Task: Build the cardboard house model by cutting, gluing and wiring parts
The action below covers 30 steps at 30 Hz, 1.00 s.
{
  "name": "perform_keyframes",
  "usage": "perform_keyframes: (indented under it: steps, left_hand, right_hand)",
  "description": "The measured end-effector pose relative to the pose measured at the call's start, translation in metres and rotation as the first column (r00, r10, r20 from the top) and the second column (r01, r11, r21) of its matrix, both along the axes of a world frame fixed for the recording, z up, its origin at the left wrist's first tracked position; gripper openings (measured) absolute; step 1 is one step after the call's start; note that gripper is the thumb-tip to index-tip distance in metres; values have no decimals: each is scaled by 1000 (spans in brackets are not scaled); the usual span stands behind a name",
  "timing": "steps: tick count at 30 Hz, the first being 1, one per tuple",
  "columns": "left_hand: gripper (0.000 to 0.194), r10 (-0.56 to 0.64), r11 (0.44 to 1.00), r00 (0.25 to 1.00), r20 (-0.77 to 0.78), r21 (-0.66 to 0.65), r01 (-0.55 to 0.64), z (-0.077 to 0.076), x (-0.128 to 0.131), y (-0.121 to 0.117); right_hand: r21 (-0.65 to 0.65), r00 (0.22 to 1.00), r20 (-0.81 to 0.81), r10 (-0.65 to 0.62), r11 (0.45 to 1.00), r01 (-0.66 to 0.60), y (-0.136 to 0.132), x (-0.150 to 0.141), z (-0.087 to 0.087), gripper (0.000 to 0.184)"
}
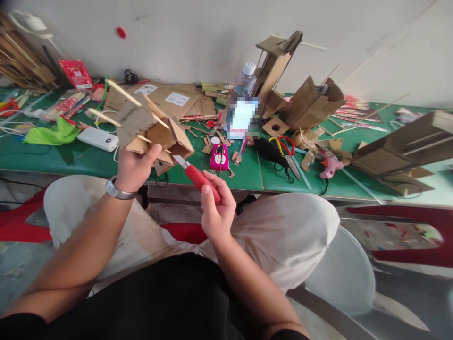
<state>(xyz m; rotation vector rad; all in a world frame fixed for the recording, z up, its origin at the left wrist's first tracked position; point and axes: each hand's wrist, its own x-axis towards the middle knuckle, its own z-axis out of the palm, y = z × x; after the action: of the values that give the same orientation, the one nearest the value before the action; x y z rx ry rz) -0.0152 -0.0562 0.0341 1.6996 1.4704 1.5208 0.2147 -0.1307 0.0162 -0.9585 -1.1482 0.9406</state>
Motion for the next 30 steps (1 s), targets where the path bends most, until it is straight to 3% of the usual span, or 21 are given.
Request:
perform_keyframes:
  steps: [2, 4, 7, 9, 15, 19, 22, 25, 27, 30]
  left_hand:
    - [74, 8, 1000, 999, -45, 7, -8, -1, -8, 3]
    - [74, -67, 996, 994, -81, -67, 61, -6, -11, 6]
    - [76, -212, 956, 976, -53, -217, 196, -16, -12, 11]
    - [75, -249, 936, 968, -23, -261, 235, -20, -13, 14]
    - [77, -257, 936, 966, -6, -249, 247, -29, -17, 29]
    - [84, -319, 924, 948, -4, -222, 311, -32, -12, 36]
    - [96, -323, 927, 938, -124, -240, 288, -27, -12, 34]
    - [103, -258, 939, 913, -315, -303, 161, -19, -21, 26]
    - [96, -219, 946, 879, -424, -312, 85, -13, -33, 21]
    - [65, -149, 956, 872, -466, -293, 7, -2, -53, 14]
  right_hand:
    - [220, 959, 248, -139, 972, 83, 6, 12, 7, 31]
    - [387, 864, 446, -234, 921, 50, 16, 22, 18, 30]
    - [387, 735, 654, -179, 914, -122, 34, 36, 34, 30]
    - [357, 672, 730, -121, 907, -224, 43, 43, 41, 33]
    - [428, 670, 719, -185, 877, -218, 47, 64, 46, 33]
    - [392, 603, 785, -145, 869, -301, 58, 67, 45, 34]
    - [331, 550, 829, -100, 881, -338, 74, 62, 42, 36]
    - [306, 543, 834, -97, 900, -309, 86, 54, 36, 37]
    - [315, 553, 826, -111, 904, -288, 90, 49, 33, 37]
    - [334, 571, 811, -126, 902, -275, 93, 44, 31, 37]
